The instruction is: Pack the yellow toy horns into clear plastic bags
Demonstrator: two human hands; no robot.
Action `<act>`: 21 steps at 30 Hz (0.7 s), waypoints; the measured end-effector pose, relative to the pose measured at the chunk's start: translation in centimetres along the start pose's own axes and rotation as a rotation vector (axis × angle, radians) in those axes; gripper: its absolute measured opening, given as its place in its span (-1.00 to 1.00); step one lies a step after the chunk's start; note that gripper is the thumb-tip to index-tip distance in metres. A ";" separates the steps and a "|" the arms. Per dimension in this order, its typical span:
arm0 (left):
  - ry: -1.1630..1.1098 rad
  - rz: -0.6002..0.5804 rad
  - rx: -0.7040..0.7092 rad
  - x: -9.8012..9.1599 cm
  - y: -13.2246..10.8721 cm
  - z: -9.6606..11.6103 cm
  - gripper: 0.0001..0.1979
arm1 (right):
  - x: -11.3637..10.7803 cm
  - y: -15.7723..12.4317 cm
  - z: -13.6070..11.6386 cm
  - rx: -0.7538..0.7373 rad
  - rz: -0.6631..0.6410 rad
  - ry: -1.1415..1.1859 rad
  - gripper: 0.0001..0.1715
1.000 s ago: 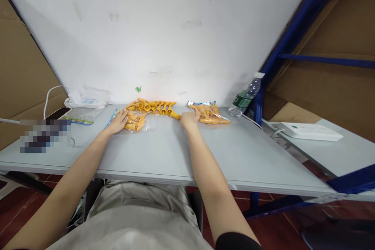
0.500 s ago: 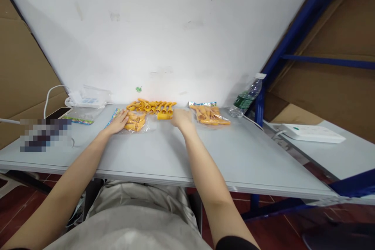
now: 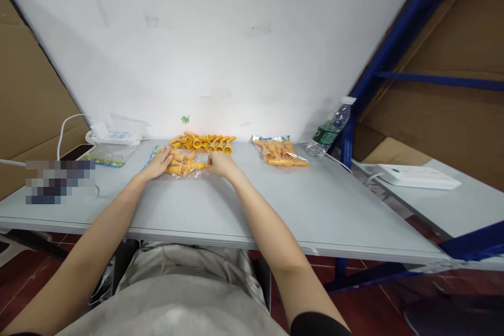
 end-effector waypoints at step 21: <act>-0.194 -0.014 0.025 -1.1 -0.3 1.5 -0.36 | 1.5 1.5 0.7 -0.117 0.000 0.477 -0.72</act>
Point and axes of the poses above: each hand's wrist, its own y-axis towards the middle knuckle, its own x-axis out of the palm, z = x × y, the point moved 8 cm from there along y, towards the middle knuckle, and after that the axes turned 5 degrees about x, right-handed, at the moved point
